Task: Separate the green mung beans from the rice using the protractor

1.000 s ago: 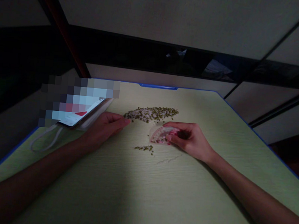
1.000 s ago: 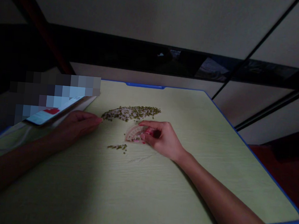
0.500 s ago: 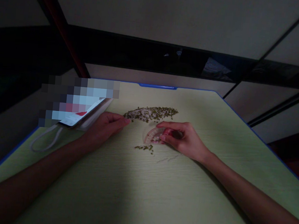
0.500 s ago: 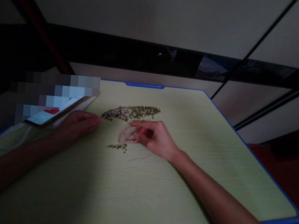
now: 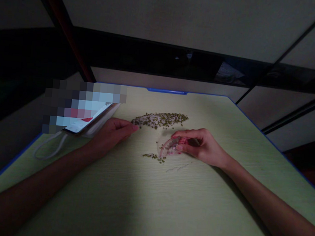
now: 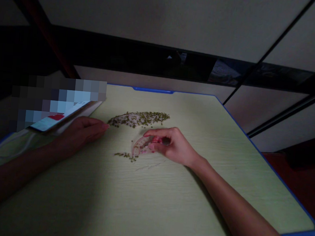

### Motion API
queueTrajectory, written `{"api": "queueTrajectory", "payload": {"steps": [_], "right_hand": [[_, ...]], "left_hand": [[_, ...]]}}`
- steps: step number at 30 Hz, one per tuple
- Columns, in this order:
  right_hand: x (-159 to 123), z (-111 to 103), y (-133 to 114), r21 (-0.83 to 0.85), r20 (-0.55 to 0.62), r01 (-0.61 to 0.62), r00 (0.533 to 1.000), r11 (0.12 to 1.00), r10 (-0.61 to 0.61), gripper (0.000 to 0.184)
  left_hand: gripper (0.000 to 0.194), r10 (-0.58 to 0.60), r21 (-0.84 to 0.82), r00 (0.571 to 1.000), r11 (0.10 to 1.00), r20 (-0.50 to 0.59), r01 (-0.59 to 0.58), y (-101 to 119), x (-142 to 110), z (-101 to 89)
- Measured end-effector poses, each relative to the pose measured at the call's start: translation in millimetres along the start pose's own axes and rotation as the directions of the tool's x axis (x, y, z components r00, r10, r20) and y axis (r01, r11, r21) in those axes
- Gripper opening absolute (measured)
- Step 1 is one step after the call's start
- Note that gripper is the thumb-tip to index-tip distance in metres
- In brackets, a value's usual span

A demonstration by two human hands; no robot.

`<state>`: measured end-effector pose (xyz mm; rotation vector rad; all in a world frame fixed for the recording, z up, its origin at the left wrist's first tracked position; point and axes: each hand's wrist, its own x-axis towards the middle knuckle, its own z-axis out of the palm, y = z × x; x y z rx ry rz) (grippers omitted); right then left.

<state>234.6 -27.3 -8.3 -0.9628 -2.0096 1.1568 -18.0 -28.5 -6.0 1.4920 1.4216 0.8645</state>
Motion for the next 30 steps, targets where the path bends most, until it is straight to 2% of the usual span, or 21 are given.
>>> {"api": "queueTrajectory", "payload": {"steps": [5,17,22,27,30], "right_hand": [[-2.0,-5.0,0.4,0.0,0.027,0.019,0.999,1.0,-0.019,0.026],[-6.4,-15.4,2.2,-0.001,0.019,-0.06,0.998,0.998,0.06,0.026],[-9.2,-22.4,7.1,0.082,0.046,-0.111,0.993,0.99,0.108,0.023],[-9.8,-19.1,7.8,0.13,0.087,-0.116,0.991,0.985,0.105,0.024],[-9.6,-15.5,7.2,0.108,0.074,-0.094,0.993,0.99,0.087,0.024]], "left_hand": [[0.041,-0.009,0.005,1.0,1.0,0.004,0.009,1.5,-1.5,-0.2],[0.039,-0.029,0.027,1.0,0.999,-0.002,0.029,4.9,-3.2,-0.1],[0.036,-0.036,0.012,0.999,0.999,-0.005,0.036,5.1,-3.5,-0.1],[0.036,-0.049,0.025,0.999,0.998,0.001,0.049,4.7,-2.8,-0.9],[0.036,-0.057,0.035,0.998,0.998,-0.002,0.057,5.4,-2.9,-1.0]]}}
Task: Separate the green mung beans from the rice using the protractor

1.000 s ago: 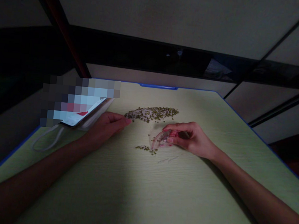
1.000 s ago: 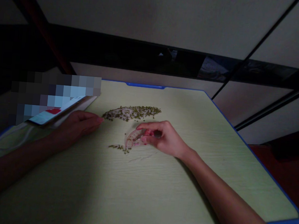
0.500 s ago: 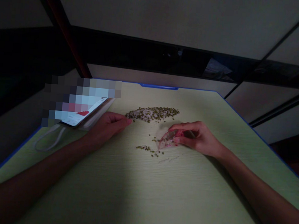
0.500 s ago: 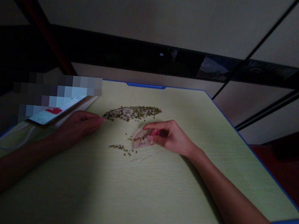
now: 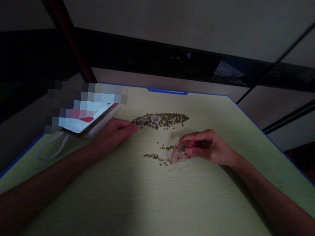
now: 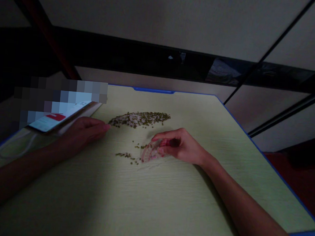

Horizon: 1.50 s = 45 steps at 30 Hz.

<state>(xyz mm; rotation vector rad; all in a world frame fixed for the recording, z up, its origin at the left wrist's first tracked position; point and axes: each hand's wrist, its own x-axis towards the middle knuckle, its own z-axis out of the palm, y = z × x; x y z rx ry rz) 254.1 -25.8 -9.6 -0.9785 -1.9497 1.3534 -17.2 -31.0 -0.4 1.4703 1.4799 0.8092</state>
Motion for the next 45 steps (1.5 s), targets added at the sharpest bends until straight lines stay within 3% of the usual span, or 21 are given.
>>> {"api": "queueTrajectory", "payload": {"steps": [8,25,29,36,45], "right_hand": [[0.5,2.4,-1.1,-0.113,-0.03,0.046,0.998,0.993,-0.05,0.026],[4.2,11.3,-12.1,-0.178,-0.093,-0.007,0.996,0.984,-0.01,0.023],[6.0,15.7,-8.6,-0.145,-0.115,0.026,0.992,0.989,-0.043,0.025],[5.1,10.1,-3.2,-0.064,-0.014,0.046,0.999,0.997,-0.047,0.027],[3.3,5.0,-5.2,-0.074,0.03,0.042,0.999,0.996,-0.04,0.027]], "left_hand": [[0.036,0.007,-0.02,1.0,1.0,0.004,-0.007,-0.2,0.1,0.3],[0.038,0.013,-0.001,1.0,1.0,0.01,-0.013,0.7,-1.0,0.6],[0.041,0.016,-0.01,1.0,1.0,0.017,-0.016,-1.5,-0.7,0.2],[0.039,-0.004,-0.003,1.0,1.0,0.024,0.004,-1.8,-0.9,-1.1],[0.038,0.009,-0.008,1.0,1.0,0.007,-0.009,-1.8,-0.5,-0.6]]}}
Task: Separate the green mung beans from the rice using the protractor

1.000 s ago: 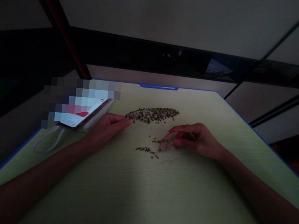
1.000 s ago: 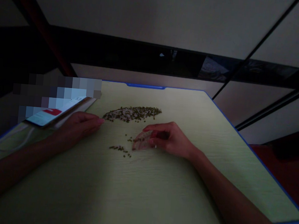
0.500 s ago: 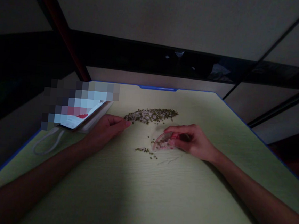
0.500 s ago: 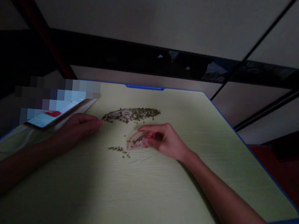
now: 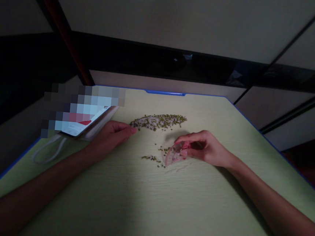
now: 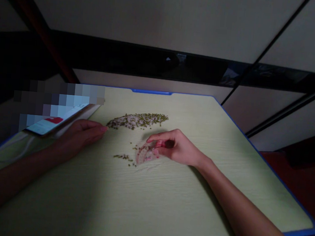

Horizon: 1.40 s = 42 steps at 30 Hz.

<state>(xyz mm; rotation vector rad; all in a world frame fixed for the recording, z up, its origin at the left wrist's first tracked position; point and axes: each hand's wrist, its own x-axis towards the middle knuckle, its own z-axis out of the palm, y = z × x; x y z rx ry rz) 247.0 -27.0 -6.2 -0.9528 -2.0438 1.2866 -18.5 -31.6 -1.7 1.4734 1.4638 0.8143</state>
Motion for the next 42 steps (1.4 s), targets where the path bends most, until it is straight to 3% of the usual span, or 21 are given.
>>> {"api": "queueTrajectory", "payload": {"steps": [7,16,35,42], "right_hand": [[-0.9,-0.3,0.6,0.0,-0.002,0.01,1.0,1.0,-0.01,0.027],[-1.8,0.9,-2.3,0.018,0.083,-0.031,0.996,0.999,0.029,0.027],[0.9,-1.6,0.2,-0.05,-0.029,-0.025,0.999,0.998,0.024,0.028],[-0.6,1.0,1.3,0.003,0.023,-0.009,1.0,1.0,0.009,0.029]], "left_hand": [[0.037,0.02,0.015,1.0,1.0,-0.021,-0.019,1.1,1.1,1.3],[0.037,0.036,-0.022,0.999,0.999,-0.011,-0.036,-2.7,2.0,1.1],[0.036,0.028,0.006,0.999,1.0,-0.027,-0.028,0.2,0.9,2.5],[0.037,0.025,0.006,1.0,1.0,-0.015,-0.025,1.8,0.8,2.5]]}}
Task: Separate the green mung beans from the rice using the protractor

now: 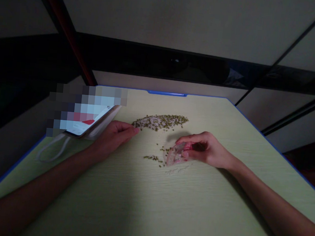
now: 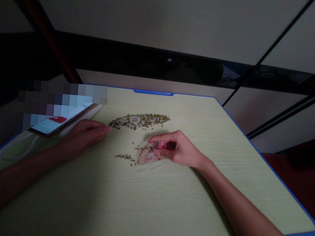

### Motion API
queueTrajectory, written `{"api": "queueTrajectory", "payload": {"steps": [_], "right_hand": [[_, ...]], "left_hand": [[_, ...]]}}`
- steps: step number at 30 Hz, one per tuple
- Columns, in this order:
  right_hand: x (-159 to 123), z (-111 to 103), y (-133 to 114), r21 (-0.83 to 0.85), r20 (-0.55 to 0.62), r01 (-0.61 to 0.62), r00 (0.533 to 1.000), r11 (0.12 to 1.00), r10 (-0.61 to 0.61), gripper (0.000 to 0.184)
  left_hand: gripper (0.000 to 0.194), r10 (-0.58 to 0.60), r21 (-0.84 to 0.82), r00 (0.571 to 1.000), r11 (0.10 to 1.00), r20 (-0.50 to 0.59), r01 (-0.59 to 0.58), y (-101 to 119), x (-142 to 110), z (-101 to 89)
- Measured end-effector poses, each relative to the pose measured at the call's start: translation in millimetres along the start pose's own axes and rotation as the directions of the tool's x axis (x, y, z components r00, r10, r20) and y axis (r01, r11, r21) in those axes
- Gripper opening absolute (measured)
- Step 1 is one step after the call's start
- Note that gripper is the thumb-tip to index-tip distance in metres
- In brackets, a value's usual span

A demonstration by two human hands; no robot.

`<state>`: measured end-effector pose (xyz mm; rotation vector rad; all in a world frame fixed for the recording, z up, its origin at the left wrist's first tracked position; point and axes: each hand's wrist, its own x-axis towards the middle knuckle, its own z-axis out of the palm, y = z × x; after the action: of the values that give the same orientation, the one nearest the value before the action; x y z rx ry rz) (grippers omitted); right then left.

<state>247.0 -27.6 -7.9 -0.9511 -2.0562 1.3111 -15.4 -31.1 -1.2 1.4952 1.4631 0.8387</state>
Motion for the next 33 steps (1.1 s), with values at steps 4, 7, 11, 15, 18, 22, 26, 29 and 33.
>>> {"api": "queueTrajectory", "payload": {"steps": [4,7,11,15,18,22,26,29,33], "right_hand": [[0.2,1.7,0.6,0.001,-0.013,0.011,1.0,1.0,-0.011,0.028],[0.3,0.8,0.4,-0.011,-0.058,-0.004,0.998,1.0,0.004,0.028],[0.5,-0.1,0.0,-0.018,-0.07,-0.027,0.997,0.999,0.026,0.03],[0.3,0.2,-0.9,-0.031,-0.082,-0.033,0.996,0.999,0.03,0.03],[0.1,0.6,-1.8,-0.027,-0.069,-0.035,0.997,0.999,0.033,0.03],[0.2,1.9,-3.1,-0.009,-0.062,-0.019,0.998,1.0,0.019,0.029],[0.8,4.2,-2.7,-0.025,-0.083,-0.01,0.997,1.0,0.008,0.03],[1.9,6.4,-0.6,-0.028,-0.122,0.002,0.993,1.0,-0.006,0.03],[3.4,8.6,1.9,0.011,-0.104,0.016,0.994,1.0,-0.015,0.029]], "left_hand": [[0.037,0.003,-0.007,1.0,1.0,-0.004,-0.003,-0.9,0.4,-0.1],[0.037,0.004,-0.004,1.0,1.0,0.002,-0.004,-0.9,-0.1,-0.3],[0.038,0.001,0.014,1.0,1.0,-0.002,-0.001,1.1,-1.6,-0.1],[0.037,0.003,0.009,1.0,1.0,-0.003,-0.003,1.5,-0.9,-0.2],[0.036,-0.001,0.006,1.0,1.0,-0.003,0.001,0.5,-0.2,-0.5],[0.036,-0.01,0.009,1.0,1.0,-0.005,0.01,0.3,-0.6,-0.7],[0.036,-0.002,0.014,1.0,1.0,0.0,0.002,0.9,-0.7,-0.4],[0.036,0.0,0.015,1.0,1.0,0.002,0.0,0.5,-0.1,-0.5],[0.037,0.008,0.01,1.0,1.0,0.008,-0.008,-1.1,0.5,-1.0]]}}
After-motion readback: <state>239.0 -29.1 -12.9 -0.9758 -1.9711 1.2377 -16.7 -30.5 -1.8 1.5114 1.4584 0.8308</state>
